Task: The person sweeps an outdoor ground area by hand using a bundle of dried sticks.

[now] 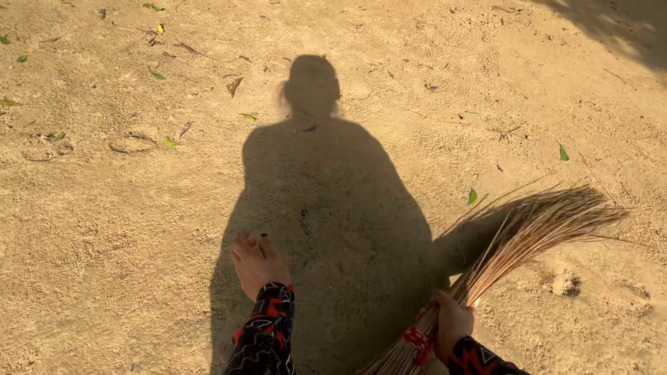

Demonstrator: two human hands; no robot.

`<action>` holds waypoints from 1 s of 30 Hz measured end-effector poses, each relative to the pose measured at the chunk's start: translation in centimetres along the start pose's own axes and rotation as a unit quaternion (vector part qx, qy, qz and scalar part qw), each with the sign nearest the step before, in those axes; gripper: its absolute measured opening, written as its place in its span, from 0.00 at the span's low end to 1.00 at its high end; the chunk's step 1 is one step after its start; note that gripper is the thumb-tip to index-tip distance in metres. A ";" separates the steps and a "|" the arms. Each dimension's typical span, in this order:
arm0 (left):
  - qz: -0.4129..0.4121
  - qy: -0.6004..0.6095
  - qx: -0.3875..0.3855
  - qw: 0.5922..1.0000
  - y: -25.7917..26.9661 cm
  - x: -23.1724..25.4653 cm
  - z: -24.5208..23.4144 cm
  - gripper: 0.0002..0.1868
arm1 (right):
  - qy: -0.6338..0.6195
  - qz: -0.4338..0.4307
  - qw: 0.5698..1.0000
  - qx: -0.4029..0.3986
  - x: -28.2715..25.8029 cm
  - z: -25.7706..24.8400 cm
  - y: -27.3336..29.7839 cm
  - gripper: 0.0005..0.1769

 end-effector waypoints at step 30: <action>-0.013 -0.254 0.024 0.967 -2.4 16.7 -13.3 0.32 | -0.026 -0.006 0.967 -0.254 -7.2 10.0 -1.4 0.39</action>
Point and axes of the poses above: each hand's wrist, its own y-axis away from the middle knuckle, its own z-axis out of the palm, x = y × z, the point moved 2 cm from there along -y, towards the middle knuckle, and after that the axes turned 7 degrees about -z, right-handed, at the moved point
